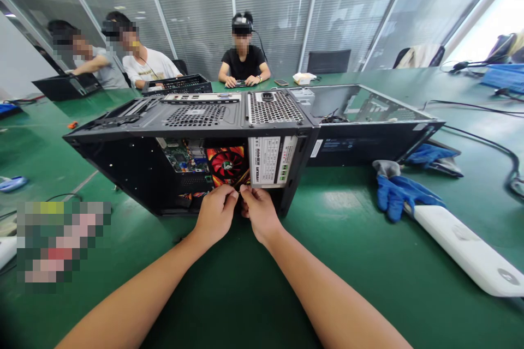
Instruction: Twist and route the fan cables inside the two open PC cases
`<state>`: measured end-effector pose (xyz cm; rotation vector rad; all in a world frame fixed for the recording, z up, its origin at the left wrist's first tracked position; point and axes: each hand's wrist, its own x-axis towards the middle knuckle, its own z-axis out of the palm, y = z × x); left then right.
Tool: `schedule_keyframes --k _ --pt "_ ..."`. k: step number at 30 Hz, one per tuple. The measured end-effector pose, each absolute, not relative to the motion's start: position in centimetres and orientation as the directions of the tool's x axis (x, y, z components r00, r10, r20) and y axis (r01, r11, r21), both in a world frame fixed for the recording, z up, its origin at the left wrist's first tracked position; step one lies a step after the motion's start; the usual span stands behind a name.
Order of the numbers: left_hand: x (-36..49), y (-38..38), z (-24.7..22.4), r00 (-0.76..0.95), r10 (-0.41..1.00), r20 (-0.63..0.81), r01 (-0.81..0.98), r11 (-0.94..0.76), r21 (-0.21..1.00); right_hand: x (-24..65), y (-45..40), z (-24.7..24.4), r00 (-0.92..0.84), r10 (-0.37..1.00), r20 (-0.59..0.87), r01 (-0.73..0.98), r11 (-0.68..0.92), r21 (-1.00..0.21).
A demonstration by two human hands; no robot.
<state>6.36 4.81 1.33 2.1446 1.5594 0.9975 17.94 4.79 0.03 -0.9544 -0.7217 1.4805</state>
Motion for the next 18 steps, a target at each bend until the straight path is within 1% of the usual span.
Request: schedule_keyframes --k 4,6,8,12,18 --pt "6.47 4.92 1.65 0.137 0.954 0.267 0.636 -0.291 0.714 17.95 4.83 -0.04 0.007 0.986 -0.164 -0.489 -0.14 -0.861" --pt "6.48 4.95 1.6 0.142 0.954 0.264 0.63 -0.293 0.72 17.94 4.83 -0.05 0.006 0.987 -0.162 -0.489 -0.139 -0.861" --pt "6.45 4.93 1.4 0.161 0.939 0.304 0.656 -0.332 0.678 17.93 4.83 -0.04 0.008 0.987 -0.16 -0.49 -0.136 -0.861" --pt "6.29 4.72 0.94 0.214 0.895 0.392 0.722 -0.415 0.553 17.92 4.88 -0.06 0.015 0.988 -0.154 -0.49 -0.127 -0.863" --pt "5.97 4.11 0.87 0.294 0.847 0.443 0.788 -0.477 0.388 17.87 4.89 -0.07 0.027 0.987 -0.161 -0.488 -0.127 -0.864"
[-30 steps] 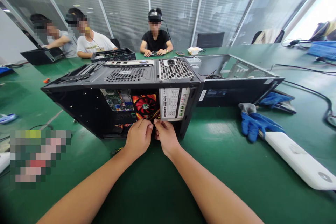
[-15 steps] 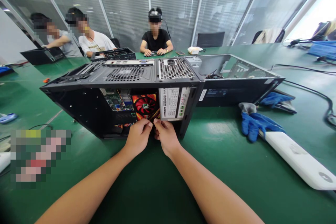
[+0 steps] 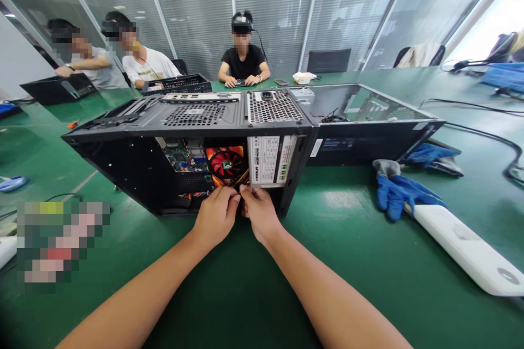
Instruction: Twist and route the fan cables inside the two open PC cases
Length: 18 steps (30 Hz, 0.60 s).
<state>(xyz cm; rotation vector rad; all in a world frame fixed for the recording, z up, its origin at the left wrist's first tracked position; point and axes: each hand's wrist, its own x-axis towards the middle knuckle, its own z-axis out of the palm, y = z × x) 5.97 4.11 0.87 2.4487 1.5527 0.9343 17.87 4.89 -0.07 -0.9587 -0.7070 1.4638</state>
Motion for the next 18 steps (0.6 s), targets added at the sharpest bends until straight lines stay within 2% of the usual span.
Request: schedule_keyframes --k 10,12,14,18 --pt "5.6 4.29 0.43 0.399 0.728 0.558 0.817 -0.558 0.143 17.91 4.89 0.18 0.022 0.985 -0.173 -0.492 -0.14 -0.859" --pt "5.63 4.28 0.54 0.403 0.715 0.571 0.818 -0.562 0.126 17.87 4.9 0.22 0.028 0.984 -0.178 -0.492 -0.142 -0.859" --pt "5.78 4.21 0.7 0.366 0.737 0.568 0.814 -0.549 0.188 17.81 4.9 0.24 0.035 0.982 -0.184 -0.491 -0.143 -0.859" --pt "6.17 4.11 0.96 0.263 0.818 0.511 0.752 -0.506 0.423 17.7 4.83 0.19 0.043 0.983 -0.179 -0.503 -0.134 -0.854"
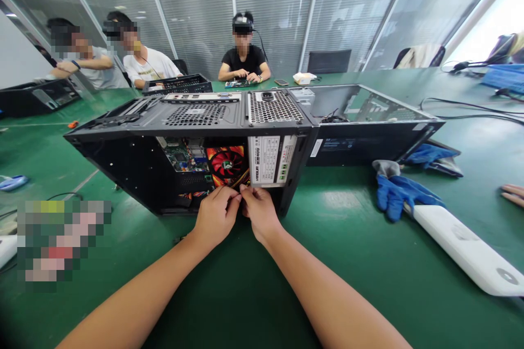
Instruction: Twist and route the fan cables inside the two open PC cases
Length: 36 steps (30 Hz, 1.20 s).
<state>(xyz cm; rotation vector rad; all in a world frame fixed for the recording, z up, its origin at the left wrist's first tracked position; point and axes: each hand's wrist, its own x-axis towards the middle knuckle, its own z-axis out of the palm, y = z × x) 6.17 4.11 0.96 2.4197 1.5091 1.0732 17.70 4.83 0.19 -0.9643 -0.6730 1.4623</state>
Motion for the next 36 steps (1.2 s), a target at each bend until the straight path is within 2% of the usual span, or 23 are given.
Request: schedule_keyframes --k 3,7,15,20,29,32,36 --pt "6.36 4.21 1.04 0.198 0.863 0.464 0.694 -0.458 0.555 17.69 4.78 0.17 0.048 0.982 -0.182 -0.514 -0.132 -0.848" --pt "6.44 4.42 1.1 0.129 0.906 0.404 0.634 -0.388 0.669 17.77 4.78 0.24 0.044 0.978 -0.206 -0.53 -0.152 -0.834" --pt "6.42 4.66 1.05 0.116 0.953 0.281 0.504 -0.3 0.81 17.88 4.76 0.24 0.022 0.979 -0.201 -0.533 -0.159 -0.831" --pt "6.41 4.74 1.15 0.128 0.962 0.243 0.456 -0.275 0.846 17.9 4.75 0.34 0.011 0.982 -0.187 -0.507 -0.155 -0.848" --pt "6.42 4.82 1.3 0.157 0.955 0.253 0.478 -0.298 0.826 17.91 4.81 0.12 0.007 0.987 -0.159 -0.488 -0.136 -0.862" --pt "6.36 4.69 1.01 0.184 0.911 0.368 0.559 -0.405 0.723 17.89 4.83 0.08 0.011 0.989 -0.148 -0.486 -0.124 -0.865" --pt "6.1 4.29 0.42 0.269 0.828 0.492 0.683 -0.524 0.509 17.86 4.88 0.03 0.027 0.988 -0.155 -0.491 -0.122 -0.863"
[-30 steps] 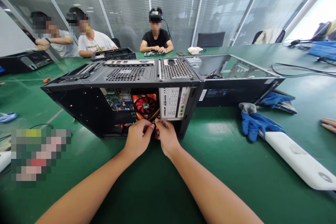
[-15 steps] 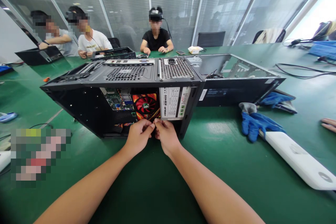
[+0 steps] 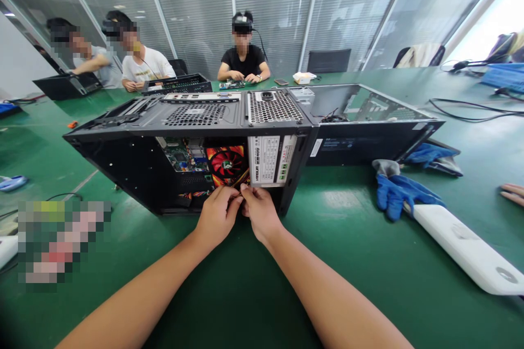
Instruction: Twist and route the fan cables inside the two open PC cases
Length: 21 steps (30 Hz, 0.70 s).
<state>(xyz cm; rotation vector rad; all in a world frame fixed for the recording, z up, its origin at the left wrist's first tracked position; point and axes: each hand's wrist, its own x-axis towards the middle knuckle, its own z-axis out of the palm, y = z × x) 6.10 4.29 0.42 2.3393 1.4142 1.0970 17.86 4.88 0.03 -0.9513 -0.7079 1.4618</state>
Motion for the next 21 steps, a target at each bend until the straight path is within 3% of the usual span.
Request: schedule_keyframes --k 8,15,21 --pt "5.62 4.17 0.6 0.391 0.741 0.546 0.808 -0.56 0.182 17.78 4.8 0.18 0.016 0.988 -0.152 -0.499 -0.123 -0.858" --pt "6.01 4.33 0.64 0.325 0.793 0.515 0.819 -0.508 0.266 17.74 4.89 -0.04 0.034 0.986 -0.163 -0.489 -0.125 -0.863" --pt "5.86 4.54 0.58 0.322 0.8 0.506 0.828 -0.497 0.258 17.71 4.79 0.0 0.031 0.987 -0.157 -0.499 -0.121 -0.858"
